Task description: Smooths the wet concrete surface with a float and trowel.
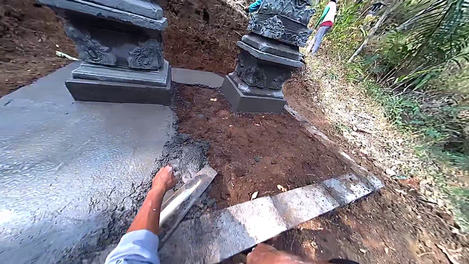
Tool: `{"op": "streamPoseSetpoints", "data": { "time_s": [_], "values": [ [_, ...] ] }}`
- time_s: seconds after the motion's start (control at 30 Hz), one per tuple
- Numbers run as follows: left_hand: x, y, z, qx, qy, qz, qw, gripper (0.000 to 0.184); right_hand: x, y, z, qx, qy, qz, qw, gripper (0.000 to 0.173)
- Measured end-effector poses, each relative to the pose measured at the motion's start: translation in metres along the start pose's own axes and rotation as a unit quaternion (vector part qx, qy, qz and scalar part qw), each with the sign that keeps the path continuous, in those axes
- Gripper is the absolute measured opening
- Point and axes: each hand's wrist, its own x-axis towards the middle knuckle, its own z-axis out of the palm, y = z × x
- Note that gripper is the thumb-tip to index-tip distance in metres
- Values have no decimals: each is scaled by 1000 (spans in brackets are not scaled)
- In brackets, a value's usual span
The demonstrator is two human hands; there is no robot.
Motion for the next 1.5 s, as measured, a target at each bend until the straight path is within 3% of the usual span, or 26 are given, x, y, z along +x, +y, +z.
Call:
{"op": "streamPoseSetpoints", "data": {
  "time_s": [0.1, 0.33, 0.5, 0.6, 0.73, 0.8, 0.87, 0.93, 1.13, 1.27, 1.5],
  "values": [
    [-1, -1, 1, 3, 2, 21, 1000, 34, -1, 6, 7, 32, 19, -36, 999, 30],
    [7, 11, 3, -1, 6, 24, 1000, 33, -8, -1, -3, 14, 3, -34, 999, 27],
    [5, 92, -9, -22, -13, 50, 998, 59, -8, 1, 0, 15, -7, -35, 999, 33],
    [11, 123, -9, -66, 29, 58, 996, 60, -8, -3, -3, 36, -36, -20, 999, 39],
    [8, 152, -26, -88, 65, 96, 989, 75, -8, 1, -4, 50, -45, 4, 998, 40],
    [9, 142, -21, -75, 68, 114, 988, 68, -7, 4, -2, 51, -53, 11, 997, 41],
    [13, 112, -9, -48, 48, 118, 991, 47, -6, 5, 1, 64, -50, 24, 996, 42],
    [13, 75, 2, -11, 5, 82, 997, 35, -6, 6, 2, 62, -50, 24, 997, 41],
    [-2, -6, -2, 36, -24, -30, 999, 36, -8, 6, 2, 36, -51, -1, 998, 42],
    [-7, -23, -1, 22, -25, -50, 998, 35, -9, 4, 1, 21, -60, -20, 998, 42],
    [-1, -17, 10, 8, -42, -59, 997, 35, -7, 1, -1, 11, -62, -33, 997, 41]
  ]
}}
